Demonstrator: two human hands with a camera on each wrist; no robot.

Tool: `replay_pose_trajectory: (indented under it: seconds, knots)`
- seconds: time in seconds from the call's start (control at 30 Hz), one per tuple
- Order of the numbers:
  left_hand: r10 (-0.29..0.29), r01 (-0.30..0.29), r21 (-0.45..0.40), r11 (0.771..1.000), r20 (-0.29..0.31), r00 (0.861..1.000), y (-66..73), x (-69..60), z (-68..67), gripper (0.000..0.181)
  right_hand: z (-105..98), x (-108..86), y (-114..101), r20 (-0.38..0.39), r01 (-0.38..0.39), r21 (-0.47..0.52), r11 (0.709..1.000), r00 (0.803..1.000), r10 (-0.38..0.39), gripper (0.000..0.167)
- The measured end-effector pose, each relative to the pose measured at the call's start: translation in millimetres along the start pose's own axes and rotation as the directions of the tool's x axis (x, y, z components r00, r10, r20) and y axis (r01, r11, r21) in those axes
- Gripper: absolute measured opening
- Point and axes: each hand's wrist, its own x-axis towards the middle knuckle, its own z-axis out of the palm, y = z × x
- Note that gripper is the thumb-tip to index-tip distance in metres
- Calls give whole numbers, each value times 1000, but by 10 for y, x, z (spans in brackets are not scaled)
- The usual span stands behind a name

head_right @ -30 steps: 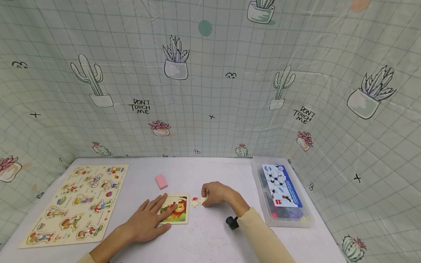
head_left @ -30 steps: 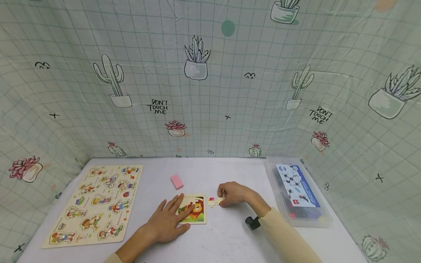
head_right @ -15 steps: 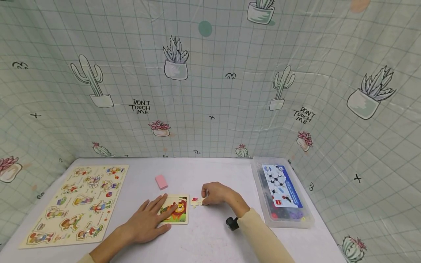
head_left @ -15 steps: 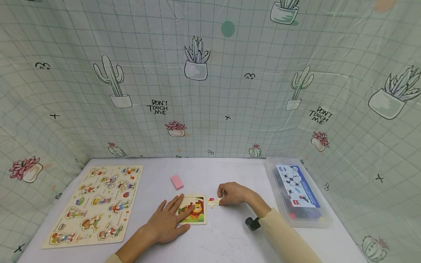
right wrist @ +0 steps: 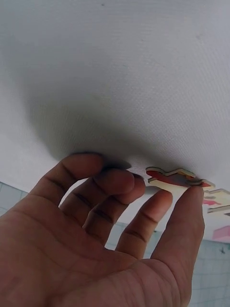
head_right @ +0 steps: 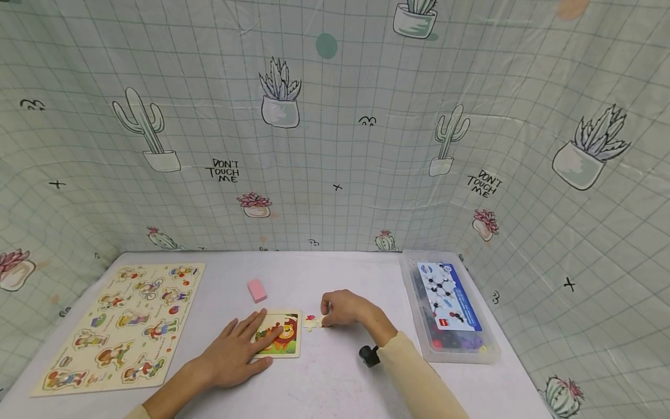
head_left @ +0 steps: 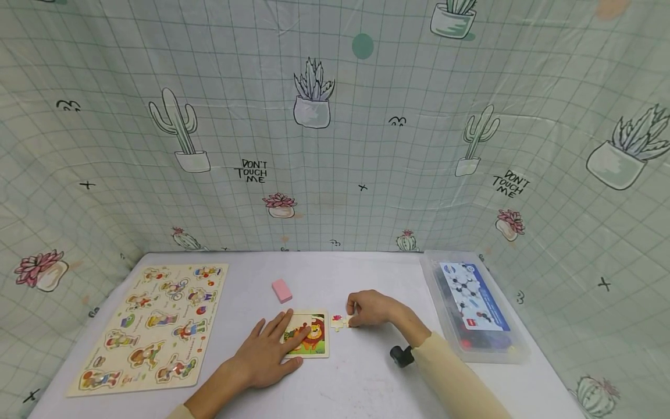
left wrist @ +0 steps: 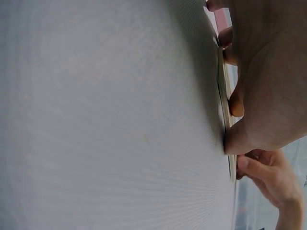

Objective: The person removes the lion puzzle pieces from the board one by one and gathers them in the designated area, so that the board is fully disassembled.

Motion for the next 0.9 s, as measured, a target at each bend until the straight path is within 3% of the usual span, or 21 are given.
replay_pose_trajectory:
  seconds: [0.23,0.43,0.9]
  knots:
    - [16,-16,-28,999,-10,1000,12,-13,-14,60,14,41,-66,-43,-25,-9,1000,999,25,13]
    - [18,-18,-18,1000,-14,1000,6,-9,-1,60,68,124,-178,-96,75,-10,997,993,-75,8]
    - [19,-19,-18,1000,-2,1000,23,-16,-30,59,203,253,-450,-5,223,-23,974,975,-224,23]
